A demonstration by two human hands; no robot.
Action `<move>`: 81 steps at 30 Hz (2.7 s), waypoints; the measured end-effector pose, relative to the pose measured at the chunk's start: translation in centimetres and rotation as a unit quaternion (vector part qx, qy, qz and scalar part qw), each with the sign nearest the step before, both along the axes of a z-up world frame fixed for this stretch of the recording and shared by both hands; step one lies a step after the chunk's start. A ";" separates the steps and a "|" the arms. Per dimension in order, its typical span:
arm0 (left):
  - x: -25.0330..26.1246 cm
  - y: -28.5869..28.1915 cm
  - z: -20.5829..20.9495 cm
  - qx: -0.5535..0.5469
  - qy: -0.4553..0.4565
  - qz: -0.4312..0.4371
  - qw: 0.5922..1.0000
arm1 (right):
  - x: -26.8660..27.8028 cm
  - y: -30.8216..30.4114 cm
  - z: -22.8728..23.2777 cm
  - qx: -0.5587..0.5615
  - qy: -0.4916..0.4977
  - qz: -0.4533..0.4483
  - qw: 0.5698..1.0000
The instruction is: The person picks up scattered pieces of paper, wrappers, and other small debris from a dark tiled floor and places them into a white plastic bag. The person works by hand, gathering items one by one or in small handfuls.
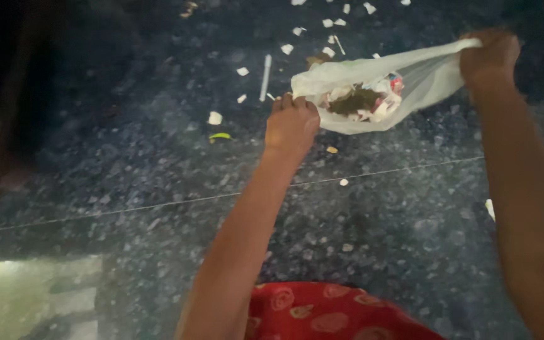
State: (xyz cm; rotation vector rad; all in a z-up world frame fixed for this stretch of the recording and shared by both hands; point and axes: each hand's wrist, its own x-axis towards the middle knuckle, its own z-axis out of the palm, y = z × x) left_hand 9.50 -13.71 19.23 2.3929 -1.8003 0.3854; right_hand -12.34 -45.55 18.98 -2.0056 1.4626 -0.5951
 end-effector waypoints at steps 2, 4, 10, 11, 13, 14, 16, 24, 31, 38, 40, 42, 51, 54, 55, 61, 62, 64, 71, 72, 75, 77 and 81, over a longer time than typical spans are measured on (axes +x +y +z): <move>-2.0 -2.9 -2.1 0.001 0.021 -0.003 1.000 | -1.7 -2.6 -0.7 0.037 -0.028 -0.022 0.999; -3.7 -5.7 -4.1 -0.005 0.023 -0.004 1.000 | -3.5 -5.1 -2.5 0.068 -0.083 -0.028 0.994; -7.3 -12.8 -7.5 0.009 0.058 -0.008 0.998 | -9.2 -11.7 -9.4 0.106 -0.214 0.003 0.971; -7.6 -13.2 -7.8 0.019 0.070 -0.011 0.997 | -10.1 -12.2 -10.6 0.124 -0.228 0.021 0.966; -7.8 -13.4 -7.7 0.059 0.108 -0.019 0.992 | -11.2 -12.4 -12.2 0.124 -0.196 0.055 0.971; -7.8 -13.4 -7.4 0.088 0.134 -0.026 0.987 | -11.6 -12.3 -12.4 0.107 -0.149 0.072 0.980; -7.3 -14.2 -6.5 0.072 0.169 -0.049 0.982 | -11.4 -12.3 -11.6 -0.102 -0.019 0.123 0.987; -2.8 -12.3 -5.6 -0.147 0.341 -0.002 0.929 | 0.2 2.2 -5.8 -0.179 -0.040 0.305 0.935; 3.1 -4.0 -10.2 -0.063 0.329 0.109 0.936 | 11.1 16.0 -10.9 -0.050 0.188 0.499 0.844; 3.0 2.1 -15.9 0.102 0.329 0.128 0.930 | 11.8 16.8 -17.8 0.055 0.465 0.460 0.754; 2.1 2.0 -17.0 0.116 0.345 0.125 0.923 | 11.1 17.3 -19.6 0.019 0.434 0.446 0.783; 0.9 1.6 -17.8 0.121 0.364 0.122 0.915 | 10.3 18.2 -21.1 0.009 0.438 0.422 0.794; 0.1 0.4 -21.4 0.185 0.252 0.148 0.938 | 10.0 19.7 -21.7 -0.043 0.329 0.447 0.830; 0.0 0.3 -23.3 0.106 0.194 0.140 0.965 | 10.7 20.2 -21.2 -0.018 0.339 0.433 0.835; 0.1 0.3 -23.8 0.096 0.184 0.143 0.968 | 11.1 20.4 -21.2 -0.006 0.349 0.429 0.833; 0.3 1.0 -25.5 0.109 0.169 0.146 0.969 | 12.4 21.8 -21.8 -0.079 0.234 0.453 0.857; 0.4 1.0 -25.5 0.115 0.178 0.149 0.966 | 12.5 21.9 -22.1 -0.072 0.231 0.453 0.858; 0.8 1.0 -25.3 0.130 0.216 0.159 0.955 | 12.7 22.1 -22.5 -0.059 0.226 0.451 0.861; 3.3 1.4 -22.1 -0.074 0.435 0.173 0.880 | 14.5 21.4 -20.9 0.139 0.034 0.360 0.922; 3.4 1.2 -21.2 -0.130 0.467 0.161 0.860 | 14.7 20.9 -20.1 0.155 0.018 0.347 0.925; 4.0 -1.4 -18.1 -0.151 0.446 0.175 0.865 | 15.2 19.5 -17.0 0.118 -0.009 0.329 0.937; 4.1 -3.1 -15.7 -0.187 0.472 0.165 0.845 | 15.0 18.5 -14.6 0.082 -0.033 0.311 0.946; 3.5 -7.8 -10.6 -0.227 0.522 0.150 0.808 | 14.1 15.1 -9.2 0.015 -0.102 0.267 0.958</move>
